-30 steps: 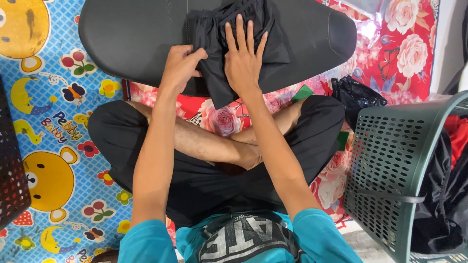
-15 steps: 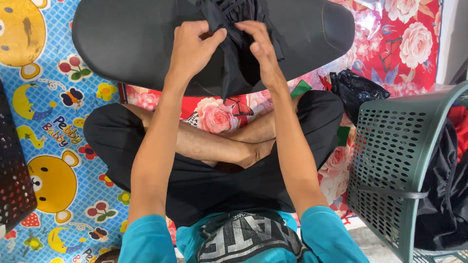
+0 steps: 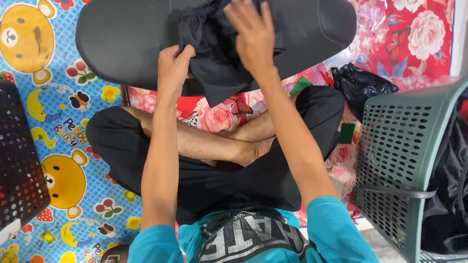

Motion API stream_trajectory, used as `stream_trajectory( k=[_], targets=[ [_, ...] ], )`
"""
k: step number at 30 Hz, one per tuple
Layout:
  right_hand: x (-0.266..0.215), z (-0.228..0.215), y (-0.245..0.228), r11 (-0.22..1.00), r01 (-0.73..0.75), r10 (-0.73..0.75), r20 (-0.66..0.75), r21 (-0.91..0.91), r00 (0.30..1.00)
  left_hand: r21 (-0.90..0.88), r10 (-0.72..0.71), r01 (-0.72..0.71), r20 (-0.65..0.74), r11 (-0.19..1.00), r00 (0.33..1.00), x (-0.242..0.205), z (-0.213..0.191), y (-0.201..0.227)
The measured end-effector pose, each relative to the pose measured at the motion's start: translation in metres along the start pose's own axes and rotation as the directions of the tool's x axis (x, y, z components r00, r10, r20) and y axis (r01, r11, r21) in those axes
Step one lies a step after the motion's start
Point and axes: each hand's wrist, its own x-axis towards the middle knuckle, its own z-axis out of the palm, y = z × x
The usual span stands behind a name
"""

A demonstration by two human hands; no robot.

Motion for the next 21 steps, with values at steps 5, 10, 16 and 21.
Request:
stream_trajectory(
  k=[5,10,16,21],
  targets=[
    [0.01,-0.025,0.019,0.975,-0.214,0.218,-0.464,0.061,0.859,-0.118,-0.055,0.06,0.048,0.991,0.997,-0.008,0.001,-0.004],
    [0.003,-0.015,-0.001,0.982,0.021,-0.035,-0.074,-0.189,0.997,-0.149,-0.031,0.04,0.064,0.988,0.997,-0.007,0.005,-0.008],
    [-0.009,-0.007,-0.014,0.993,0.01,0.042,0.431,-0.116,0.901,-0.165,0.059,-0.059,-0.004,0.985,0.998,-0.014,0.006,-0.002],
    [-0.023,0.004,0.015,0.975,-0.175,0.097,0.447,0.137,0.889,-0.223,0.134,-0.103,0.13,0.969,0.982,-0.015,0.025,0.026]
  ],
)
